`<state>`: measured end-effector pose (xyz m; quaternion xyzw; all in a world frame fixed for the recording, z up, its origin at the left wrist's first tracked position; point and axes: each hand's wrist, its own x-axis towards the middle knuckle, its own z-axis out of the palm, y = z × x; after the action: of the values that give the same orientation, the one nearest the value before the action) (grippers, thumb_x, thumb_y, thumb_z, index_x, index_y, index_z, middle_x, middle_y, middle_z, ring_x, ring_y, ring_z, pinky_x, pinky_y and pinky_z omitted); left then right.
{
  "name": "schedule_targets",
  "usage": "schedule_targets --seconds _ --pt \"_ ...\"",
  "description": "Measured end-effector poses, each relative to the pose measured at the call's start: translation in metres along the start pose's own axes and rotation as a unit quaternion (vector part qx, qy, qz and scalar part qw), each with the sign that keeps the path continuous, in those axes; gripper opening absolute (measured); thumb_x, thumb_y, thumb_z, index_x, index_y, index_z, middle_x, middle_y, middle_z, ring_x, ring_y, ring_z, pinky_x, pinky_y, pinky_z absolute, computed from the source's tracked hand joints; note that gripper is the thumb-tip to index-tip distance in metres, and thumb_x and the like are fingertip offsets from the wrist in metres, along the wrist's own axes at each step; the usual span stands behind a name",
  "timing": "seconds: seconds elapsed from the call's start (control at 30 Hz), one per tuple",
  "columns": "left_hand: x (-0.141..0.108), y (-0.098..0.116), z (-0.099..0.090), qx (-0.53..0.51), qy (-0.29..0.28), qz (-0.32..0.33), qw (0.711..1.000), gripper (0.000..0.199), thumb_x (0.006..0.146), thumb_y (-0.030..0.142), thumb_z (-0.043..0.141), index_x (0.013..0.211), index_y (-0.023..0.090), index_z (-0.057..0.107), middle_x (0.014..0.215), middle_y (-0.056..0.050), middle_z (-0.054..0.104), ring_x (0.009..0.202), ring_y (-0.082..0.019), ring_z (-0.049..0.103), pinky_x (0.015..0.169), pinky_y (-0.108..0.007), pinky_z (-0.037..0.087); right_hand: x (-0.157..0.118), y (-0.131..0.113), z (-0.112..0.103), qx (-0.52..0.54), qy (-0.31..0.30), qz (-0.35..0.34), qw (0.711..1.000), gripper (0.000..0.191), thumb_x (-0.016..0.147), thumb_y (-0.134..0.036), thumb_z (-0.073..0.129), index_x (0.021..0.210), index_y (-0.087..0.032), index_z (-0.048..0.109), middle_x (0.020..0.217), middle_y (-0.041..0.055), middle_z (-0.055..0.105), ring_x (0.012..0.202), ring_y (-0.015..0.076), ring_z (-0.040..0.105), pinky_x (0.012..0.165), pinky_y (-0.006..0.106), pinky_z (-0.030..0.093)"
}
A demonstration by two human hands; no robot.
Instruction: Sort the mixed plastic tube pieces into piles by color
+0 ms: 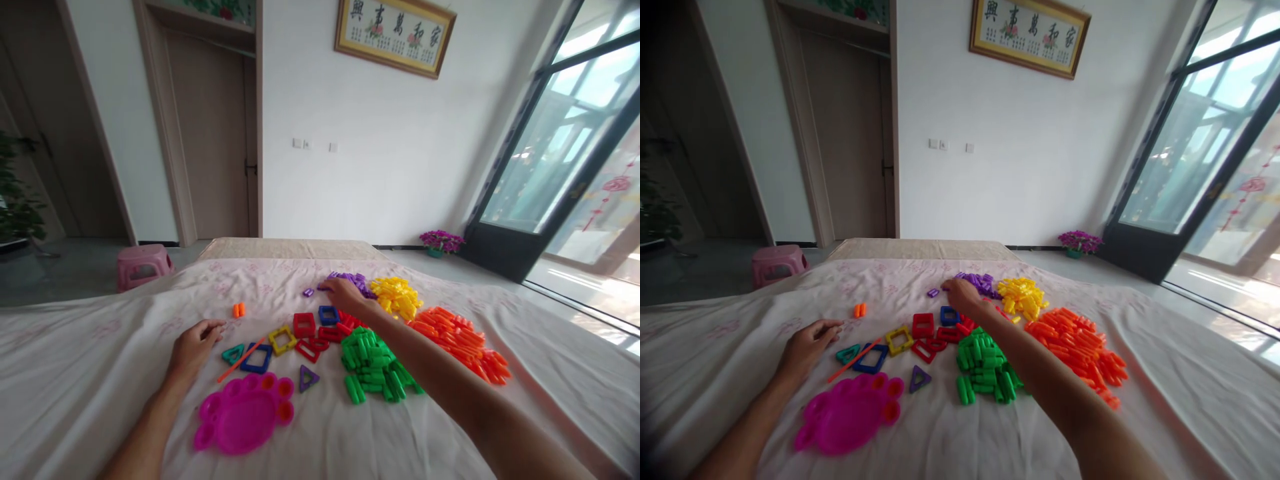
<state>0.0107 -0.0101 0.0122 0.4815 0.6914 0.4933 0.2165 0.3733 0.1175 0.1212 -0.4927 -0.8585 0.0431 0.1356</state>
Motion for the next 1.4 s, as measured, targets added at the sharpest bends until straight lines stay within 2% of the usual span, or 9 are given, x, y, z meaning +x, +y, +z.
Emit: schedule_targets --seconds 0.13,0.27,0.4,0.53,0.73,0.93,1.17,1.3,1.4 --pt "-0.001 0.003 -0.005 0.013 0.04 -0.018 0.999 0.032 0.079 0.039 0.057 0.1 0.02 0.071 0.084 -0.005 0.077 0.081 -0.023 0.073 0.074 -0.029 0.051 0.026 -0.093 0.05 0.03 -0.057 -0.1 0.993 0.046 0.085 -0.018 0.049 0.129 -0.026 0.061 0.126 0.0059 0.065 0.116 0.0221 0.06 0.096 0.033 0.046" --pt "-0.001 0.003 -0.01 0.021 0.073 -0.034 0.997 0.033 0.081 0.037 0.053 0.102 0.019 0.069 0.093 -0.007 0.077 0.082 -0.022 0.073 0.075 -0.03 0.051 0.053 -0.156 0.095 0.038 -0.061 -0.144 0.987 0.052 0.085 -0.017 0.049 0.137 -0.026 0.053 0.13 0.0092 0.06 0.116 0.0237 0.059 0.094 0.037 0.049" --pt "0.001 0.002 -0.011 0.029 0.073 -0.034 0.996 0.031 0.08 0.037 0.054 0.101 0.02 0.07 0.095 -0.006 0.077 0.081 -0.021 0.073 0.075 -0.029 0.051 0.071 -0.188 0.119 -0.001 -0.069 -0.156 0.985 0.043 0.085 -0.017 0.052 0.127 -0.022 0.059 0.126 0.0139 0.059 0.11 0.0267 0.059 0.087 0.041 0.051" --pt "0.0 0.003 -0.011 0.03 0.071 -0.032 0.997 0.032 0.081 0.037 0.053 0.102 0.021 0.07 0.094 -0.005 0.077 0.081 -0.021 0.073 0.076 -0.028 0.05 0.068 -0.192 0.121 -0.038 -0.07 -0.166 0.983 0.027 0.088 -0.023 0.055 0.112 -0.021 0.068 0.112 0.0134 0.063 0.107 0.0265 0.06 0.084 0.038 0.051" --pt "-0.002 0.005 -0.011 0.032 0.067 -0.037 0.997 0.031 0.079 0.039 0.055 0.099 0.021 0.071 0.088 -0.005 0.077 0.083 -0.023 0.073 0.075 -0.029 0.049 0.013 -0.135 0.059 0.025 -0.048 -0.148 0.988 0.039 0.088 -0.031 0.059 0.127 -0.026 0.06 0.119 0.0097 0.064 0.108 0.0239 0.061 0.088 0.034 0.048" --pt "0.001 -0.007 -0.008 0.051 0.058 -0.026 0.997 0.03 0.077 0.041 0.059 0.097 0.024 0.072 0.082 -0.002 0.076 0.085 -0.023 0.072 0.072 -0.028 0.047 -0.085 0.001 -0.023 0.005 0.058 0.025 0.998 0.044 0.091 -0.027 0.051 0.135 -0.024 0.055 0.128 0.0094 0.062 0.115 0.0234 0.058 0.095 0.033 0.043" --pt "0.002 -0.014 -0.007 0.028 0.059 -0.02 0.998 0.034 0.076 0.043 0.059 0.096 0.021 0.073 0.081 -0.005 0.076 0.085 -0.025 0.071 0.073 -0.029 0.05 -0.17 0.146 -0.058 -0.154 0.09 0.245 0.953 0.044 0.091 -0.032 0.047 0.132 -0.019 0.058 0.119 0.0142 0.066 0.107 0.0274 0.062 0.083 0.035 0.045" --pt "-0.002 -0.007 -0.007 0.006 0.056 -0.015 0.998 0.039 0.073 0.045 0.06 0.098 0.018 0.072 0.083 -0.006 0.076 0.086 -0.025 0.071 0.077 -0.031 0.052 -0.189 0.174 -0.062 -0.191 0.084 0.295 0.933 0.043 0.085 -0.021 0.049 0.126 -0.019 0.063 0.113 0.0143 0.068 0.106 0.0282 0.062 0.089 0.038 0.044" --pt "-0.005 -0.001 -0.008 -0.022 0.038 -0.007 0.999 0.046 0.07 0.048 0.062 0.101 0.015 0.071 0.092 -0.008 0.077 0.089 -0.024 0.07 0.081 -0.03 0.053 -0.188 0.153 -0.057 -0.146 0.134 0.271 0.942 0.041 0.084 -0.018 0.049 0.121 -0.02 0.066 0.117 0.013 0.068 0.108 0.0278 0.061 0.092 0.039 0.044"
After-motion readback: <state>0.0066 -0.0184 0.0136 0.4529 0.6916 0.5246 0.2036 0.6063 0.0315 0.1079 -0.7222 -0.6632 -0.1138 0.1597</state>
